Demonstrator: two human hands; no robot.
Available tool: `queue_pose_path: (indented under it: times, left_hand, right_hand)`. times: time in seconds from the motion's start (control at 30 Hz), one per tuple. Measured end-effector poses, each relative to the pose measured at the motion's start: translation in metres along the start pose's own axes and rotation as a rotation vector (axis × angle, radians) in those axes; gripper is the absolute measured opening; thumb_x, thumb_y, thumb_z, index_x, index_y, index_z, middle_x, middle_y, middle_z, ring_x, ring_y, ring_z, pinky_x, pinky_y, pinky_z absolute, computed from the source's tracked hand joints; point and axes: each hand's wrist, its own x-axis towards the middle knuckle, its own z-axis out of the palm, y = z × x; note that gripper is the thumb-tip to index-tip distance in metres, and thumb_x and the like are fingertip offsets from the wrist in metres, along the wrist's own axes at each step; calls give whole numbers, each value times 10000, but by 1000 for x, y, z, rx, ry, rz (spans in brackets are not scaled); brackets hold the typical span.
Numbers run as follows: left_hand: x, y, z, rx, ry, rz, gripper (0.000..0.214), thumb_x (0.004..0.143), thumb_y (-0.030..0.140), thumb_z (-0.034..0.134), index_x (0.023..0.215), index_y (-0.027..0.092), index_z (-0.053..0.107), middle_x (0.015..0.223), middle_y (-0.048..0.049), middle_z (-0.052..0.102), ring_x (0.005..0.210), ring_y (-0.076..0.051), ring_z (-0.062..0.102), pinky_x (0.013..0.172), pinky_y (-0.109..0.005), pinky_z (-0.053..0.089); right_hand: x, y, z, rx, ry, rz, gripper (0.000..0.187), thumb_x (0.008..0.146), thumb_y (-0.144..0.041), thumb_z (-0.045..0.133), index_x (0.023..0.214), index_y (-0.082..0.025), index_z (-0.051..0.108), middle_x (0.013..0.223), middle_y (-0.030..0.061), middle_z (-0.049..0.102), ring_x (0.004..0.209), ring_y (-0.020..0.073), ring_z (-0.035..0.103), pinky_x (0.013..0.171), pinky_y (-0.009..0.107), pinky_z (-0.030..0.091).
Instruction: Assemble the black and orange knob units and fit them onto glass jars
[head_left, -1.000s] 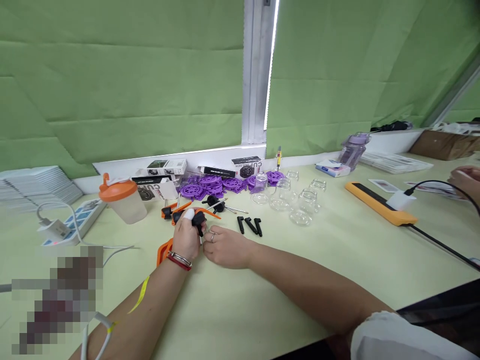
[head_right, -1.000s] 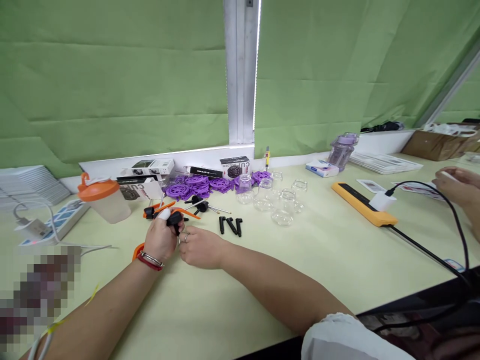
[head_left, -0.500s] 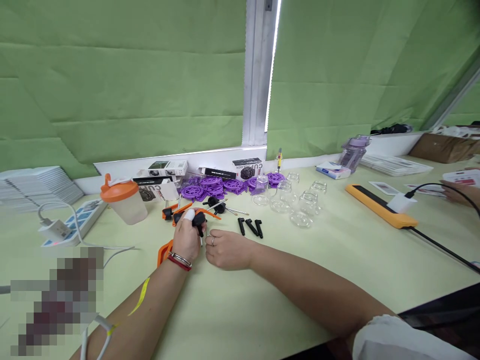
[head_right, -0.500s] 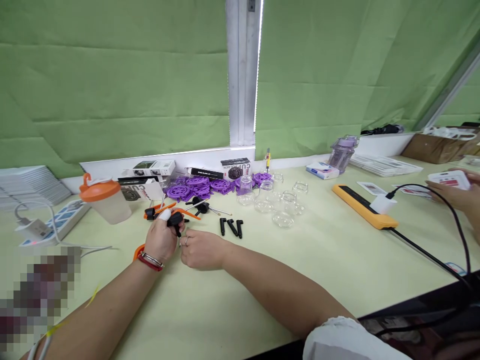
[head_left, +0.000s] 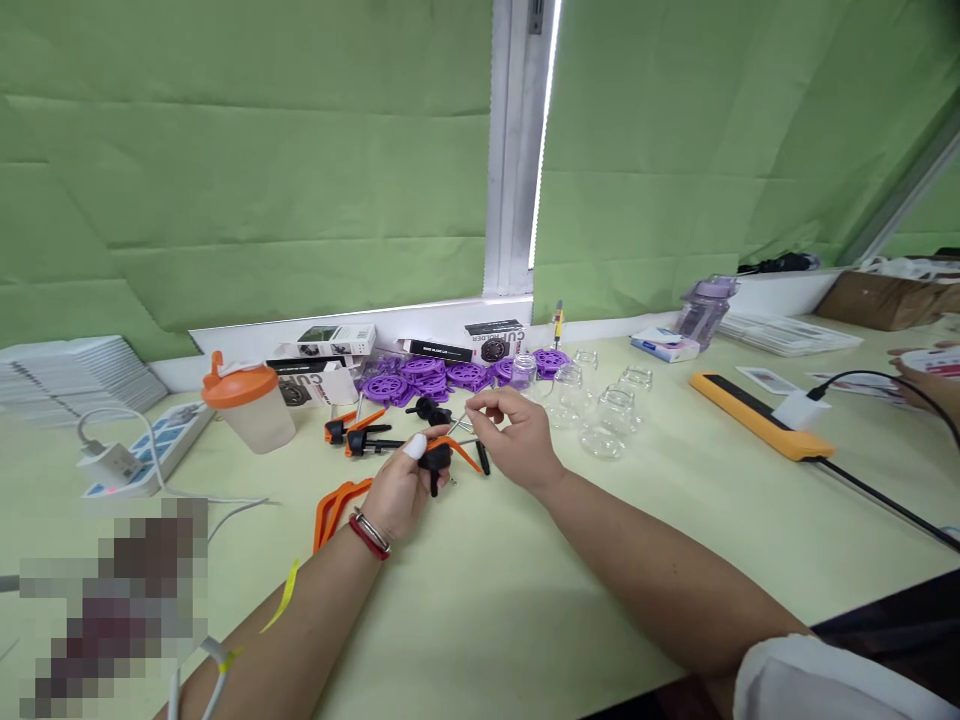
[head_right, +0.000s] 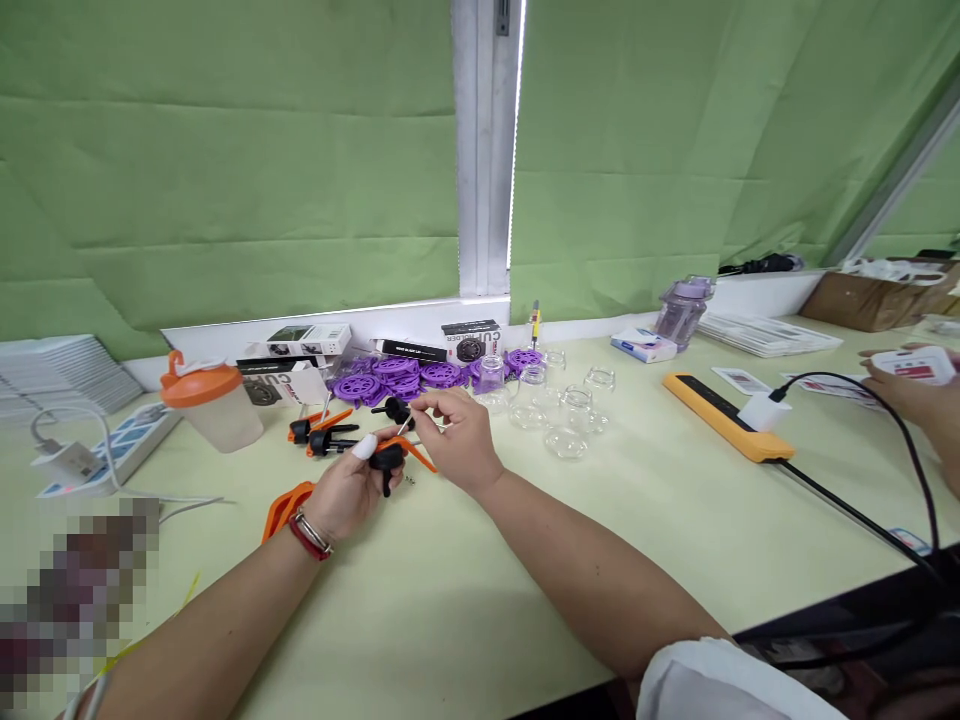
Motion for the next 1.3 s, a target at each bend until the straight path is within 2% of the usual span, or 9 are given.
queue_pose_path:
  times: [0.13,0.23,0.43,0.63,0.9,1.07,1.2,1.27,1.3]
  left_hand:
    - [-5,-2,5,1,-111,-76,435,843,436,559,1132,114,611,711,-33,538,588,-133,487,544,-268,382]
    - [-6,-6,4,13,-165,-104,444,852,454,543,1125,113,621,722,-37,531,590,-139,492,542,-278,377]
    - [-9,-5,5,51,-201,-172,395,843,410,560,1077,103,643,712,-39,529,567,-133,492,527,-276,362]
    - [-10,-8,6,16,-247,-237,332,828,397,585,996,119,654,697,-33,519,566,-135,489,504,-271,367]
    - [-8,-4,7,-39,-223,-234,282,824,412,599,842,132,627,716,-52,558,615,-147,522,547,-276,421]
    - [-7,0,6,-33,-177,-227,286,795,416,641,789,131,616,685,-47,567,612,-154,537,554,-277,429]
    - [-4,-2,2,-41,-168,-195,252,782,381,665,756,132,629,669,-36,573,610,-148,533,563,-280,432]
    - [-2,-3,1,-74,-151,-178,216,789,348,661,777,133,645,691,-41,601,632,-149,542,595,-286,446]
    - [0,-3,0,-95,-139,-167,196,796,328,654,810,133,656,722,-47,623,663,-156,557,628,-292,457]
  right_hand:
    - [-1,1,5,250,-104,381,111,726,-261,648,775,-164,673,671,5,616,600,132,606,569,270,512]
    - [0,0,8,401,-188,551,146,682,-270,675,774,-162,639,632,-24,580,566,130,619,539,258,512]
    - [6,4,6,436,-184,648,144,598,-207,706,669,-152,593,605,-33,587,575,97,552,592,258,511]
    - [1,7,8,547,-283,771,162,587,-155,709,630,-166,554,534,-66,518,533,103,556,632,320,566]
    - [-2,5,6,374,-355,708,138,635,-129,699,664,-166,569,566,-33,593,524,112,586,534,241,498]
    - [-6,8,7,279,-527,613,29,735,-150,629,706,-156,630,588,-18,620,505,104,572,520,229,465]
    - [-6,10,4,177,-648,386,109,799,-168,577,763,-168,681,748,13,675,639,125,624,669,271,494]
    - [-4,10,1,95,-690,207,60,767,-185,649,802,-179,697,873,30,682,807,155,626,790,305,477]
    - [-3,9,0,43,-713,129,123,726,-189,702,849,-188,702,936,37,678,894,176,608,847,330,456]
